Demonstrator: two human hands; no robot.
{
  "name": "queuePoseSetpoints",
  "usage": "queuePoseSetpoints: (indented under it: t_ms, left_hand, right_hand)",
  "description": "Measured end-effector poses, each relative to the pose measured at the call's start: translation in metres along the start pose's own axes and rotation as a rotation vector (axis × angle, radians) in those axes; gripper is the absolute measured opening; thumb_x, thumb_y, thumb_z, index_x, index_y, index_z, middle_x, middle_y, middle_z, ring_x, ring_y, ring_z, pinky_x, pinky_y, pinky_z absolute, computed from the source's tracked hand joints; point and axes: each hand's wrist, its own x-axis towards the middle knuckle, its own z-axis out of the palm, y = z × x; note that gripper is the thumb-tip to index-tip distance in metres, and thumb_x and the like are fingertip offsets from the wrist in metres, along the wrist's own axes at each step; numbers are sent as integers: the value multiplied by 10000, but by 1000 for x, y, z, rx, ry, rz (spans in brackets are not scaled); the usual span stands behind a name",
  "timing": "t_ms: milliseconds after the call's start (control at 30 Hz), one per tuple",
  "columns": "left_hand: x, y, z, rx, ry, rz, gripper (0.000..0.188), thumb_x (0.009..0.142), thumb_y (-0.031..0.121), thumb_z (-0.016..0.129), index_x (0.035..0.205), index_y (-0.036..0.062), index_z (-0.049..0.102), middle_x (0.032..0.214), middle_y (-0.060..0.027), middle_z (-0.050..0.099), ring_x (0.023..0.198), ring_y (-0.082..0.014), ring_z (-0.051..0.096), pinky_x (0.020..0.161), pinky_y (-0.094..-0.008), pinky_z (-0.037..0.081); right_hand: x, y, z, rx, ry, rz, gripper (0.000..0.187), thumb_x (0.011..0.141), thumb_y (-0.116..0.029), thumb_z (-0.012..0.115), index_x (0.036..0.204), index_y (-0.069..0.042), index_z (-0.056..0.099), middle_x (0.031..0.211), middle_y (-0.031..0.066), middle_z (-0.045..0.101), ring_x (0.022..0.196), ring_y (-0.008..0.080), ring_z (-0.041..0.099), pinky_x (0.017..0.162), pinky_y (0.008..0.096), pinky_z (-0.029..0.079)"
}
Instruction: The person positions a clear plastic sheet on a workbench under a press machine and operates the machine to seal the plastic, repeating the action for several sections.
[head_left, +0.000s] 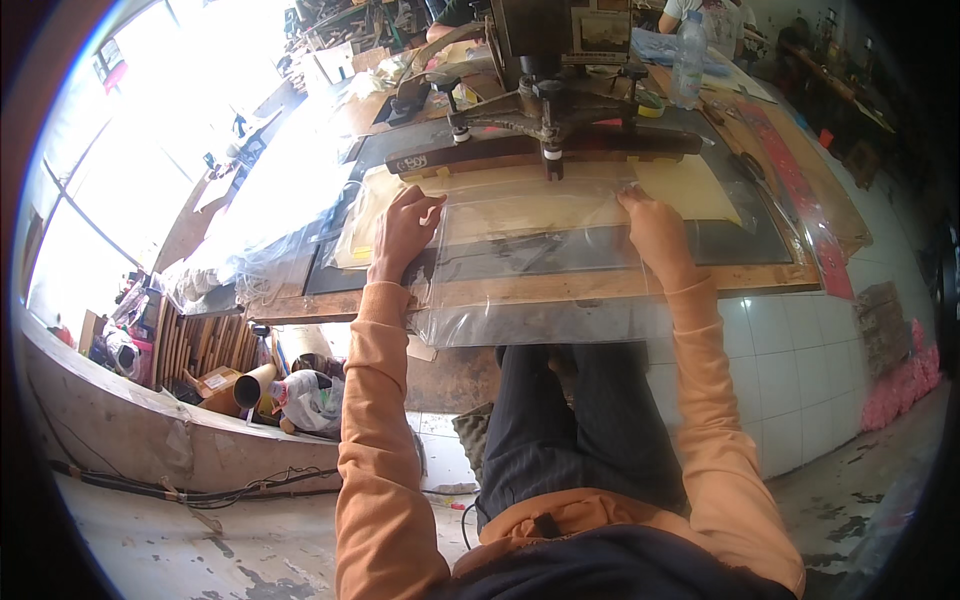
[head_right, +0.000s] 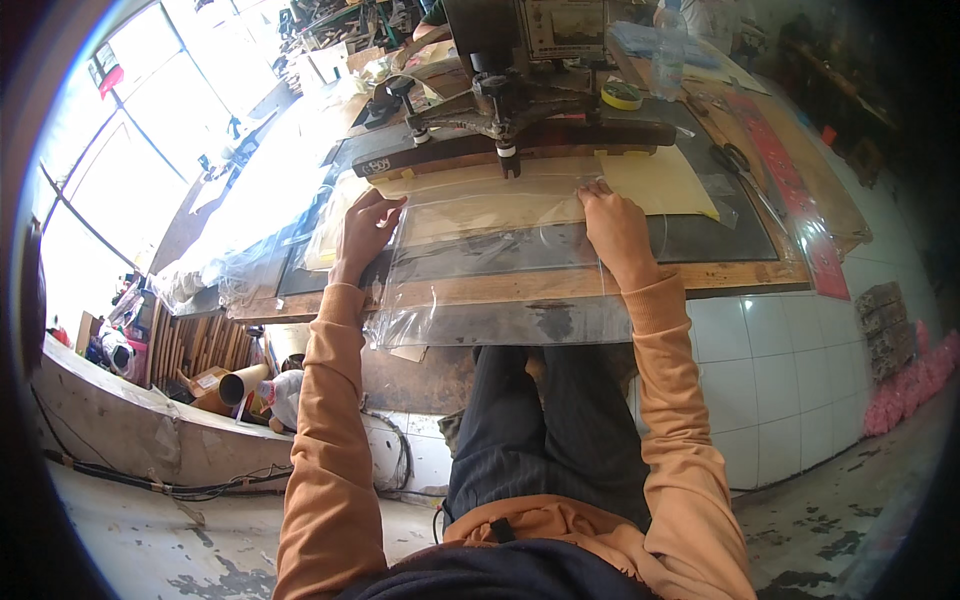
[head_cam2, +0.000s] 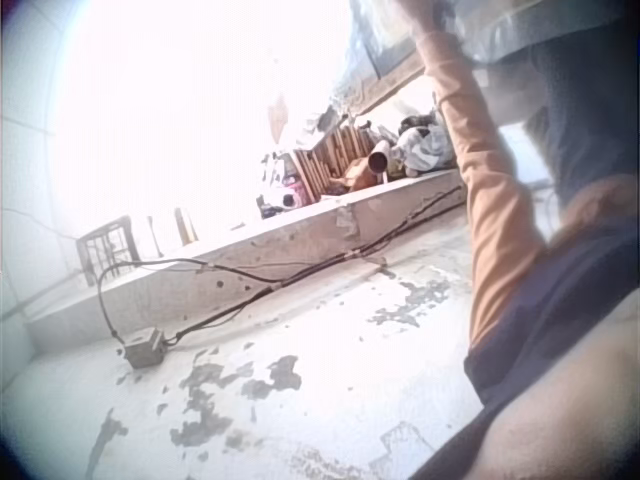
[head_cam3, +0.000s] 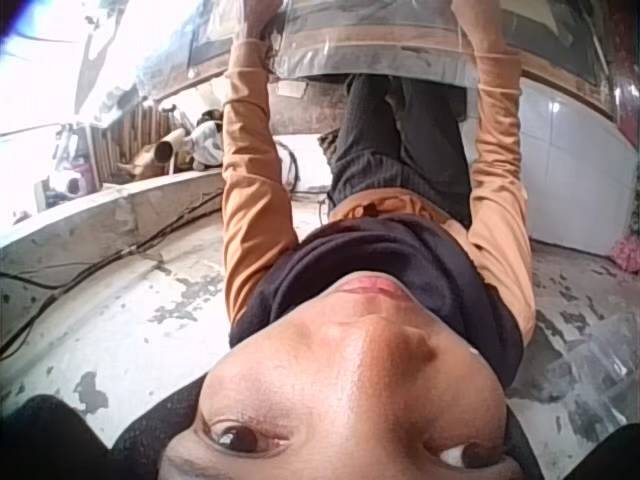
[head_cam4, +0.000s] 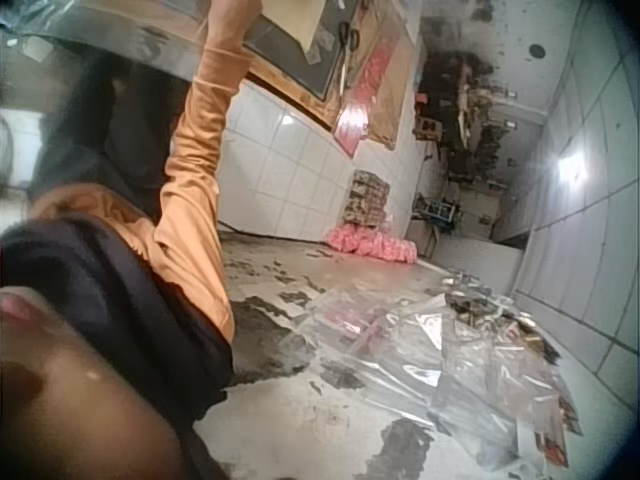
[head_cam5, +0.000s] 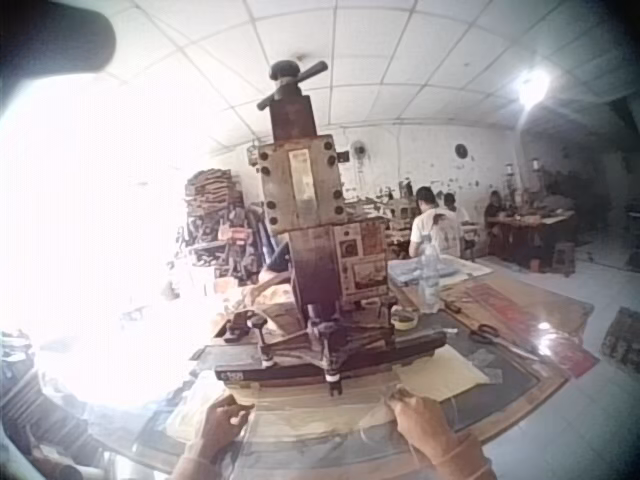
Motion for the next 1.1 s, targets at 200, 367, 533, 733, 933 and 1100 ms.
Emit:
queuePoseSetpoints:
  t_ms: [200,367,533,733,933,1100]
  left_hand:
    - [-1,3,-4,101,-32,-23,163,787,178,627,930,157,702,695,-70,616,598,-248,600,584,-349,487]
    - [-2,3,-4,114,-32,-33,160,801,204,621,935,170,702,654,-68,624,554,-246,598,557,-347,486]
    - [-1,3,-4,115,-28,-29,162,799,201,625,937,172,702,666,-74,634,554,-243,603,557,-344,489]
    - [-1,3,-3,116,-16,-30,152,796,194,630,927,170,703,665,-75,636,550,-243,605,555,-343,489]
    - [-1,4,-3,114,-2,-34,143,794,196,631,915,168,701,653,-85,632,546,-250,604,545,-356,488]
    - [-2,0,-1,131,8,-41,132,794,210,628,903,171,692,627,-97,624,552,-272,604,538,-373,485]
  right_hand:
    - [2,-5,-6,-30,-55,7,275,798,-18,472,1017,-14,638,1088,157,619,980,272,614,800,350,519]
    - [2,-7,-9,-27,-64,16,281,801,-19,470,1029,-15,635,1093,154,618,995,267,609,809,349,516]
    - [1,-5,-6,-24,-55,15,300,793,-1,465,1042,-26,629,1101,139,612,978,281,603,807,357,506]
    - [1,-4,-4,-17,-54,19,319,784,18,460,1050,-36,627,1104,126,608,950,299,602,799,368,497]
    - [2,-8,-11,-31,-75,20,288,797,-16,470,1035,-13,631,1090,160,618,1010,266,602,823,348,509]
    - [2,-9,-14,-31,-70,13,278,800,-21,466,1023,-9,631,1077,161,622,990,274,609,813,354,511]
